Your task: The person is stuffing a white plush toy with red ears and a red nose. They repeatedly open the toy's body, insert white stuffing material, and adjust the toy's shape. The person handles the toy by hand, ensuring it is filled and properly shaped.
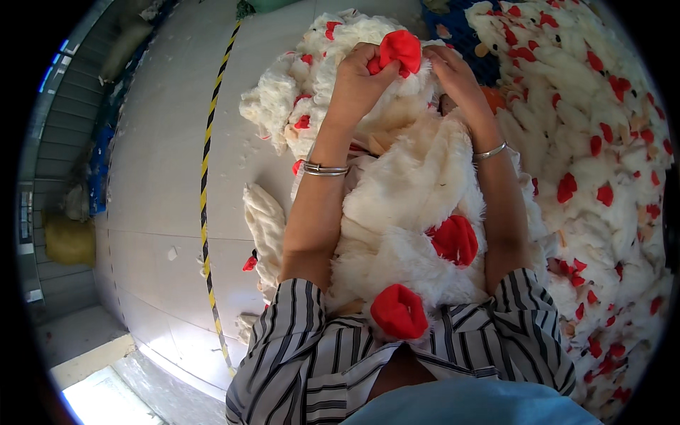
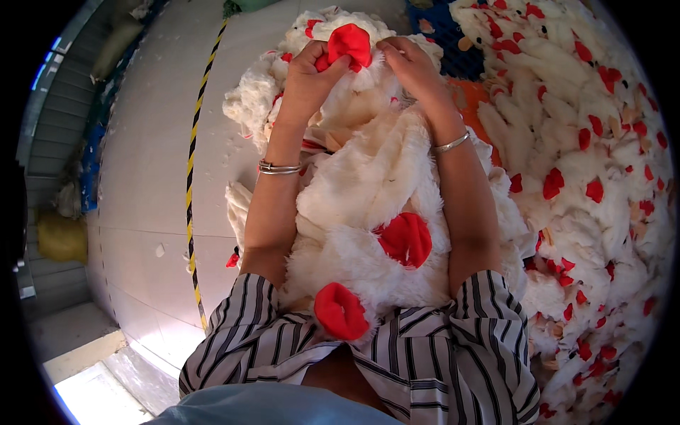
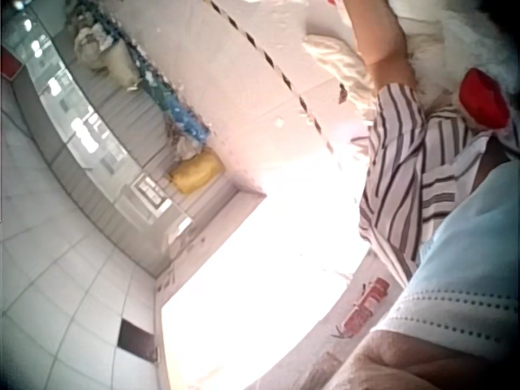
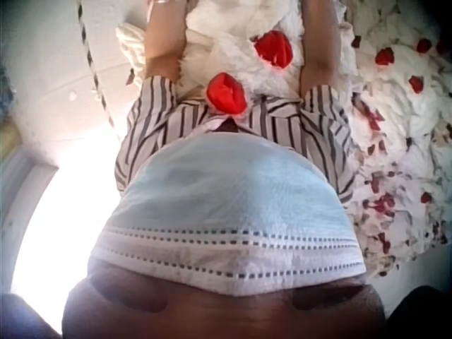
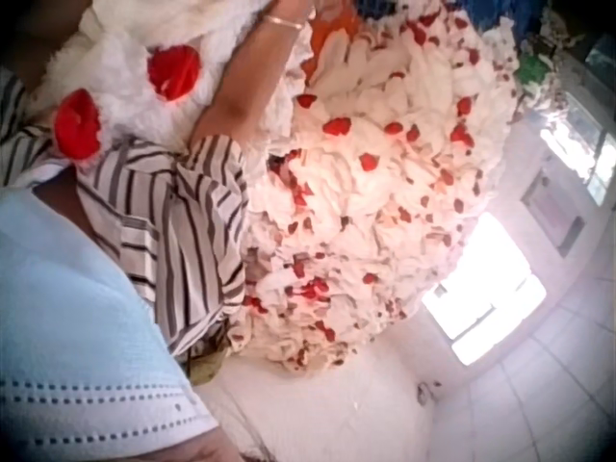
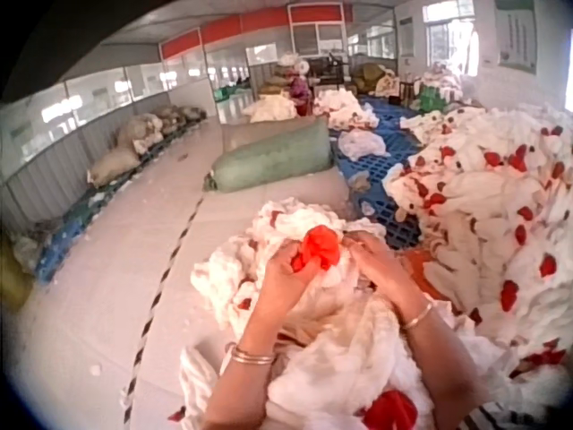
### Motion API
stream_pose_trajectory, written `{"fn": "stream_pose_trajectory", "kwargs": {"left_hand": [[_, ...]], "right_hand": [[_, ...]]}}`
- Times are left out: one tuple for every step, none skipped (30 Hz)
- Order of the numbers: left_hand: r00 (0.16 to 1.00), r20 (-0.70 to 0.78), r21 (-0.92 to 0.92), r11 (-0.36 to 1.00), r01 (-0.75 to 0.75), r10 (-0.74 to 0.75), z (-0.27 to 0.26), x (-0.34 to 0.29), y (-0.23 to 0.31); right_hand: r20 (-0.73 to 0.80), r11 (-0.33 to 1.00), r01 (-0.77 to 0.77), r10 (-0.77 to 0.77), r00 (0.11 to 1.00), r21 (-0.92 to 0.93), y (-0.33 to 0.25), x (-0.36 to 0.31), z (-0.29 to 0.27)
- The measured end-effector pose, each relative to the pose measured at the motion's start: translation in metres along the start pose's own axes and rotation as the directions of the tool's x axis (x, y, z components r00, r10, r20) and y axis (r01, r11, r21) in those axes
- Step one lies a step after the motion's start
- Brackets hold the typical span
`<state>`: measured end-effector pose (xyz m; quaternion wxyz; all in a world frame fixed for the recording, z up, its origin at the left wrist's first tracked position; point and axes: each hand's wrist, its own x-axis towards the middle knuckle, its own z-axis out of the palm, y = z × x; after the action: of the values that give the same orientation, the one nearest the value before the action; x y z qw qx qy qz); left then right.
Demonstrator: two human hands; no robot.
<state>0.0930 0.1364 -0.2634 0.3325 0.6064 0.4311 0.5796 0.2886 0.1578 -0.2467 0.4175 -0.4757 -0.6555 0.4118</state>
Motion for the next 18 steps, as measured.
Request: {"fn": "stream_pose_trajectory", "kwargs": {"left_hand": [[0.999,0.037,-0.002,0.999,0.037,-0.036,-0.001,-0.002,0.006],[0.995,0.074,-0.002,0.997,0.073,-0.073,-0.001,-0.005,0.014],[0.988,0.111,-0.001,0.994,0.110,-0.109,-0.002,-0.007,0.019],[0.989,0.113,-0.031,0.994,0.101,-0.096,-0.002,-0.007,0.017],[0.990,0.115,-0.061,0.994,0.091,-0.084,-0.003,-0.007,0.015],[0.991,0.115,-0.090,0.993,0.082,-0.071,-0.004,-0.007,0.013],[0.987,0.122,-0.043,0.993,0.111,-0.105,-0.008,-0.006,0.013],[0.982,0.130,-0.001,0.990,0.138,-0.137,-0.015,-0.005,0.014],[0.976,0.135,0.042,0.985,0.165,-0.169,-0.019,-0.004,0.015],[0.973,0.119,0.099,0.977,0.187,-0.199,-0.022,-0.005,0.020],[0.972,0.109,0.098,0.975,0.197,-0.207,-0.024,-0.005,0.019],[0.971,0.098,0.096,0.974,0.207,-0.216,-0.025,-0.005,0.017],[0.970,0.089,0.096,0.972,0.217,-0.225,-0.025,-0.006,0.016],[0.970,0.107,0.060,0.975,0.213,-0.218,-0.023,-0.006,0.018],[0.970,0.124,0.025,0.978,0.209,-0.210,-0.019,-0.006,0.021],[0.970,0.134,-0.008,0.979,0.206,-0.203,-0.018,-0.007,0.024],[0.970,0.160,-0.025,0.981,0.190,-0.184,-0.017,-0.008,0.021],[0.968,0.187,-0.042,0.984,0.176,-0.165,-0.017,-0.009,0.016]], "right_hand": [[-0.059,0.992,0.130,-0.129,0.990,0.000,-0.006,0.001,-0.002],[-0.066,0.938,0.305,-0.298,0.952,0.162,-0.014,-0.005,0.000],[-0.007,0.935,0.325,-0.328,0.945,0.140,-0.014,-0.002,0.003],[0.053,0.931,0.345,-0.353,0.934,0.118,-0.013,-0.001,0.007],[0.114,0.926,0.365,-0.375,0.920,0.098,-0.012,0.000,0.008],[-0.033,0.938,0.335,-0.338,0.940,-0.086,-0.012,0.000,0.006],[-0.056,0.948,0.317,-0.318,0.946,-0.031,-0.007,0.002,-0.001],[-0.081,0.954,0.299,-0.297,0.952,0.019,-0.001,0.006,-0.013],[-0.104,0.957,0.282,-0.274,0.956,0.070,0.006,0.009,-0.021],[-0.106,0.959,0.262,-0.251,0.962,0.107,0.000,0.006,-0.021],[-0.124,0.958,0.270,-0.258,0.958,0.092,-0.003,0.006,-0.020],[-0.143,0.957,0.278,-0.266,0.953,0.077,-0.005,0.007,-0.019],[-0.162,0.956,0.285,-0.272,0.948,0.063,-0.006,0.007,-0.015],[-0.191,0.940,0.313,-0.286,0.939,0.133,-0.006,0.006,-0.006],[-0.221,0.918,0.342,-0.297,0.929,0.201,-0.005,0.006,0.009],[-0.176,0.917,0.350,-0.319,0.931,0.191,-0.005,0.004,0.013],[-0.131,0.916,0.358,-0.339,0.932,0.181,-0.005,0.003,0.017],[-0.012,0.932,0.352,-0.352,0.936,0.086,-0.005,-0.002,0.016]]}}
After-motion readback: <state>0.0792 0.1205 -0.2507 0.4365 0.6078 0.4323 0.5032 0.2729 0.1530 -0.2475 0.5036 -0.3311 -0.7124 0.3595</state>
